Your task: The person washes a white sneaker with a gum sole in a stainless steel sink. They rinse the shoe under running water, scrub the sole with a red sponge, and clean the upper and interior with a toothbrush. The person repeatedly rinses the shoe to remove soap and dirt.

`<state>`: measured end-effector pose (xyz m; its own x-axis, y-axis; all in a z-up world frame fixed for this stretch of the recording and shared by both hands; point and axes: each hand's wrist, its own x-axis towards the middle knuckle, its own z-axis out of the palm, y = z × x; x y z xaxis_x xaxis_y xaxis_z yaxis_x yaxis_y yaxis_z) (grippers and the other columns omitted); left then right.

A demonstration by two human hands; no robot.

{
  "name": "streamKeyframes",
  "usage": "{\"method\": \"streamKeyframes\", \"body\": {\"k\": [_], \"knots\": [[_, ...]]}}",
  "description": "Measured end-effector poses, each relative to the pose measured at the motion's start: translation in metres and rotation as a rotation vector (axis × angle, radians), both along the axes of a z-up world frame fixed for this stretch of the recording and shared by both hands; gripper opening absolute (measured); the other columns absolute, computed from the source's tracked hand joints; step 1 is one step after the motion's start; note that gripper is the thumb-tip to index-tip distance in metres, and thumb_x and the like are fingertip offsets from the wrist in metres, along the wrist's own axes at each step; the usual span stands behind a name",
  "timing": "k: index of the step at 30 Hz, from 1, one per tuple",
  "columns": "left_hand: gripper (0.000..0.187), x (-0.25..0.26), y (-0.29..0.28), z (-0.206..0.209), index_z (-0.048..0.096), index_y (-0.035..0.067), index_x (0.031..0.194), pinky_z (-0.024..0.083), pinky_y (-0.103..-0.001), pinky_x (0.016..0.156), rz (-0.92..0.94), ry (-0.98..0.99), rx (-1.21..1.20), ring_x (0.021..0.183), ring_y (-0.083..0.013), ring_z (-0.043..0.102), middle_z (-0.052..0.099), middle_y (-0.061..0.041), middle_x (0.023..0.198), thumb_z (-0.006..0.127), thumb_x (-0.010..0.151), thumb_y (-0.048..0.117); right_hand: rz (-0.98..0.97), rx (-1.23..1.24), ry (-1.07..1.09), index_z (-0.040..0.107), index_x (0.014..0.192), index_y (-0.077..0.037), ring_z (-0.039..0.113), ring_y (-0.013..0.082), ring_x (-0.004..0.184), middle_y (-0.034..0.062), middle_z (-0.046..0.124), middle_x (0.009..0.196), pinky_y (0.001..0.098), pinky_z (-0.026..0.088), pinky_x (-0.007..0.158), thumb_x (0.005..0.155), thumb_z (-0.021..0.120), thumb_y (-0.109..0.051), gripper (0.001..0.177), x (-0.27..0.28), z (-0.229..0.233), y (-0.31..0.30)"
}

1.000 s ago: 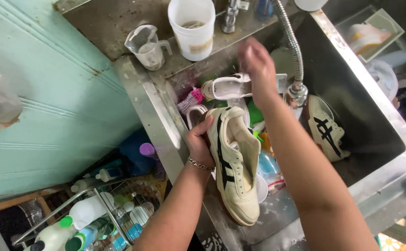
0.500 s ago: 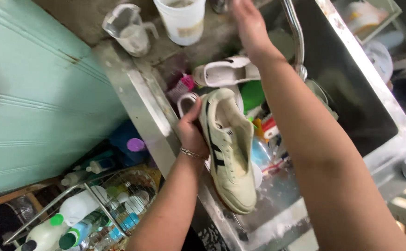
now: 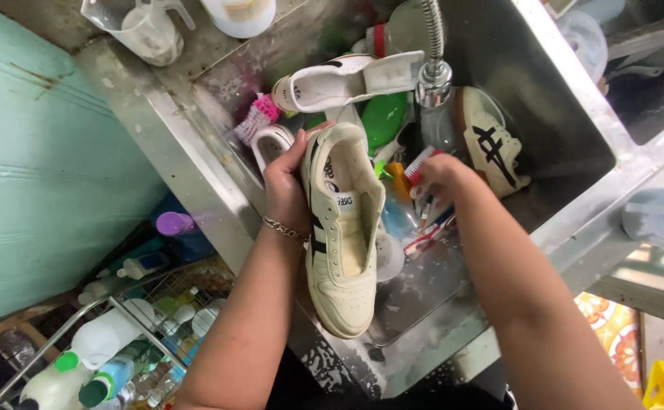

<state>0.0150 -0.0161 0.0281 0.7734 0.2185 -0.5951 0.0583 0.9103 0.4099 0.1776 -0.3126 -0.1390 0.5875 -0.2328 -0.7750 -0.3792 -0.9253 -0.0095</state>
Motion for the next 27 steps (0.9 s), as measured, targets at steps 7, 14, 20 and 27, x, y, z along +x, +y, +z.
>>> {"method": "streamKeyframes", "body": {"k": [7,14,20,27], "knots": [[0.042,0.005,0.0,-0.06,0.093,0.009,0.139,0.072,-0.053,0.116,-0.036,-0.031,0.004,0.117,-0.0395,0.091,0.093,-0.024,0.123,0.086,0.111,0.039,-0.268,0.293,-0.254,0.02,0.157,0.0,0.086,0.0506,0.125,0.0215,0.089,0.126,0.072,0.064,0.124,0.064,0.125,-0.014,0.141,-0.02,-0.071,-0.007],[0.036,0.0,-0.009,-0.04,0.089,0.005,0.136,0.068,-0.045,0.118,-0.168,-0.092,0.101,0.114,-0.0284,0.084,0.087,-0.019,0.119,0.085,0.11,0.029,0.139,0.24,-0.291,0.053,0.174,-0.033,0.081,0.0578,0.132,0.0294,0.07,0.156,0.0603,0.073,0.096,0.097,0.102,-0.036,0.091,-0.054,0.08,-0.009],[0.034,-0.01,-0.031,-0.043,0.094,0.006,0.12,0.07,-0.045,0.108,-0.325,-0.02,0.013,0.103,-0.031,0.089,0.093,-0.022,0.113,0.091,0.109,0.038,0.178,0.43,-0.562,0.006,0.199,-0.033,0.062,0.0678,0.151,0.0276,0.063,0.169,0.0826,0.049,0.13,0.114,0.078,-0.008,0.114,-0.169,0.27,-0.017],[0.04,-0.008,-0.053,-0.09,0.094,0.002,0.118,0.072,-0.04,0.099,-0.397,0.03,0.075,0.098,-0.0273,0.092,0.095,-0.018,0.111,0.092,0.107,0.04,0.286,0.478,-0.928,0.078,0.174,-0.02,0.08,0.0603,0.122,0.0231,0.083,0.129,0.0714,0.064,0.104,0.118,0.081,-0.015,0.056,-0.239,0.228,-0.111]]}}
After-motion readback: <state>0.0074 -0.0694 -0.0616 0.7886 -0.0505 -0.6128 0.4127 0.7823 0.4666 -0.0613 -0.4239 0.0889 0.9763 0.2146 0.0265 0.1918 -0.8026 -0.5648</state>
